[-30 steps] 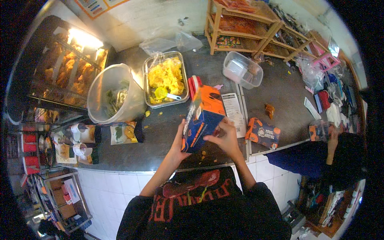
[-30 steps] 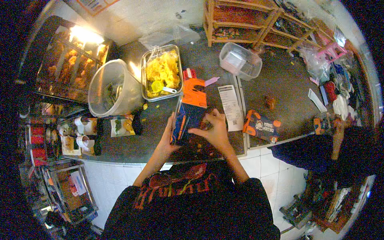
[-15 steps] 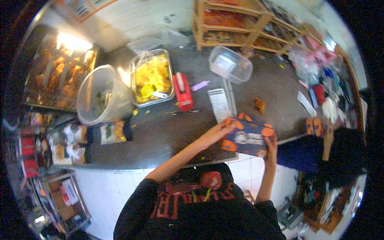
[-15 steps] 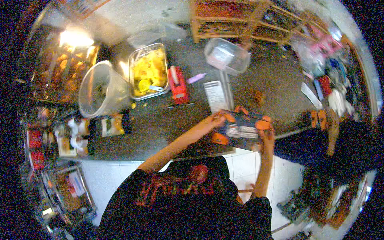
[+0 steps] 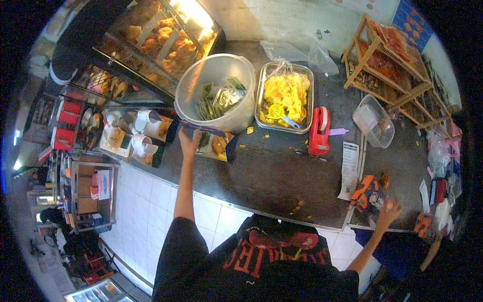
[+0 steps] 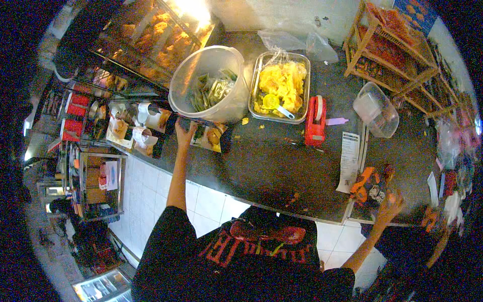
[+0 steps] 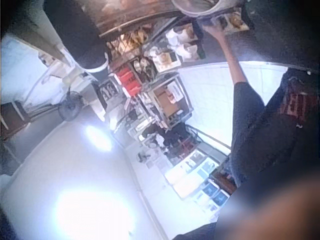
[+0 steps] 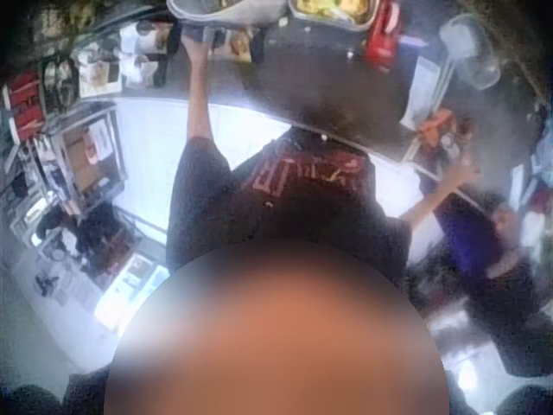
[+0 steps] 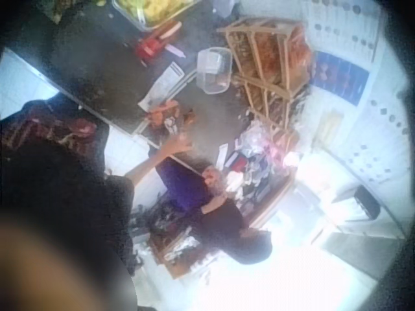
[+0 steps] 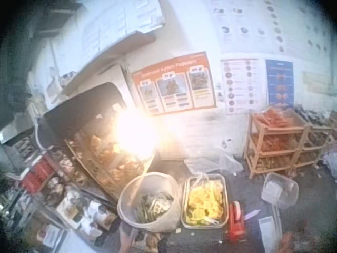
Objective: The person assembles multiple food orders at a counter. They place items into paper containers, add sauces, and seal the containers with tape. The person also retrieves a receipt from a refrigerator and hands it to a coworker.
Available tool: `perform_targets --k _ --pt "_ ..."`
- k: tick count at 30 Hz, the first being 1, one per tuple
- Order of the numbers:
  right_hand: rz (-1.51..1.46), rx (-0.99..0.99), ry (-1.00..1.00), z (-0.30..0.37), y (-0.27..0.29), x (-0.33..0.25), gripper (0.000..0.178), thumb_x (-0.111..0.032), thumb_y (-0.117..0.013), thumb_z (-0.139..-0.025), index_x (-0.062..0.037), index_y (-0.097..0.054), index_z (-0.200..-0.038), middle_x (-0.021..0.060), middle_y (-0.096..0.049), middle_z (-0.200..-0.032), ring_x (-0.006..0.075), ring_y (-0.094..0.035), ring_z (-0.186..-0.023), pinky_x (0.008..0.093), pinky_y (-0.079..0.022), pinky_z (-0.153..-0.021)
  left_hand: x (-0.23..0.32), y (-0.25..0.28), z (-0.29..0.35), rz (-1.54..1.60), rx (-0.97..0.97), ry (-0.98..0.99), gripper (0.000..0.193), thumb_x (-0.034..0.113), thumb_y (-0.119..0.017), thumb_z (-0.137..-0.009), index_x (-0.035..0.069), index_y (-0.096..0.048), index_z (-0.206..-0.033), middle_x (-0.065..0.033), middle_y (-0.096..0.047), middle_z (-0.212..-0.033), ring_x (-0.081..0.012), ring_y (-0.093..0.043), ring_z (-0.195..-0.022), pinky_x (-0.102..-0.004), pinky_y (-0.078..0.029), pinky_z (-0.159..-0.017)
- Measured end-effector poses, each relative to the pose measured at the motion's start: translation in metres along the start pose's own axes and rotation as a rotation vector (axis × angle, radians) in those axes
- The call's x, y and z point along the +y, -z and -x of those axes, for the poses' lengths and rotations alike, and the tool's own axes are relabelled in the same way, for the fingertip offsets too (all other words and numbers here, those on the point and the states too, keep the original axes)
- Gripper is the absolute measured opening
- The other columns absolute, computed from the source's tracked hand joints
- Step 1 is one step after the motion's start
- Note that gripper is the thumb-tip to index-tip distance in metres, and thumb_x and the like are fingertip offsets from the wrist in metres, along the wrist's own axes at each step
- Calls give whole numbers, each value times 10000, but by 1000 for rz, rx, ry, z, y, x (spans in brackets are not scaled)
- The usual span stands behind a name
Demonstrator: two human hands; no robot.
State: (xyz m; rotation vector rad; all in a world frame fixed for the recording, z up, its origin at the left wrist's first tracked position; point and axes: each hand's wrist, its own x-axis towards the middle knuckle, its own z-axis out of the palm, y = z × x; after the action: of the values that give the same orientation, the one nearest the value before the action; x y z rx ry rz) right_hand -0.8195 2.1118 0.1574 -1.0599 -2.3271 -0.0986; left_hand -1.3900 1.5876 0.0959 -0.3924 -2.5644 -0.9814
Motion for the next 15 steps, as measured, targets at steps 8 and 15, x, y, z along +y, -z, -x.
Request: perform_targets --k 8,15 --pt "-780 -514 126 4 -45 -323 294 -163 -659 -788 -31 -590 -1042 124 -557 -1041 246 -531 -985 367 -422 -860 47 -3 31 449 -344 85 653 45 -730 -685 45 -364 -1225 -140 -606 -1038 -182 -593 -948 -309 -503 -792" --pt "-1282 -557 -407 78 -90 -399 803 18 -781 -583 -60 -313 -1231 143 -438 -1172 254 -501 -1058 367 -403 -938 142 22 122 488 -529 183 649 58 -648 -767 79 -278 -1300 -170 -585 -1087 -248 -612 -948 -355 -492 -810"
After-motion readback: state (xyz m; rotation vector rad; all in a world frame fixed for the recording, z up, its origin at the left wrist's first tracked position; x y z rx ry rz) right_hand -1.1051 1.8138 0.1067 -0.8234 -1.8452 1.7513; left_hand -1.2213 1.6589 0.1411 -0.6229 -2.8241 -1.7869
